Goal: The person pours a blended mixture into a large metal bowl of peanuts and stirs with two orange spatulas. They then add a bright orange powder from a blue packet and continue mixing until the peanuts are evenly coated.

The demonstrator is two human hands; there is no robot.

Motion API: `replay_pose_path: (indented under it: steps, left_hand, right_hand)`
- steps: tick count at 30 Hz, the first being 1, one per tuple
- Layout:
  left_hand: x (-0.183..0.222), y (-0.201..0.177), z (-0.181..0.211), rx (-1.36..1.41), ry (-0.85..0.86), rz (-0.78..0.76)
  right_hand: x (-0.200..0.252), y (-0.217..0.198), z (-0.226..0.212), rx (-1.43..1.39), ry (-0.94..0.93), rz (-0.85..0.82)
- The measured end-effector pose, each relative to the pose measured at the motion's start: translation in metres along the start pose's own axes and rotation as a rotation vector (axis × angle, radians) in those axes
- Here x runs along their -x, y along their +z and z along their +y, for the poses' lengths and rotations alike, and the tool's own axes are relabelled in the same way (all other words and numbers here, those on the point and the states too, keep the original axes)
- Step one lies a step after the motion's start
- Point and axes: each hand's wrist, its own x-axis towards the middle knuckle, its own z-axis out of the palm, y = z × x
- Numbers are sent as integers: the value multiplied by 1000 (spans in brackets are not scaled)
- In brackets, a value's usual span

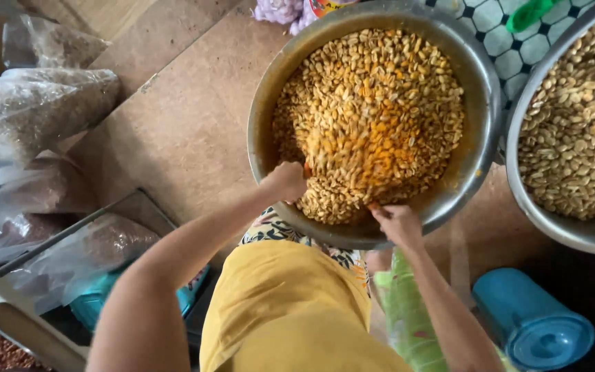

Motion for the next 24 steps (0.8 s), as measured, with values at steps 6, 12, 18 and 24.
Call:
replay_pose_path:
  steps: [6,12,18,24]
  left_hand:
    - [166,-116,76,-85,181,70]
    - [149,-170,82,-476,38,163]
    - [86,-108,37,-482,39,271]
    - [-21,-3,-35,-260,55,101]
  right_hand:
    - [99,-121,-103,420,-111,50]
    - [39,-140,-100,1058,186,-239]
    - [-29,-23,32,621,78,-235]
    - [-21,52,17,60,97,-176]
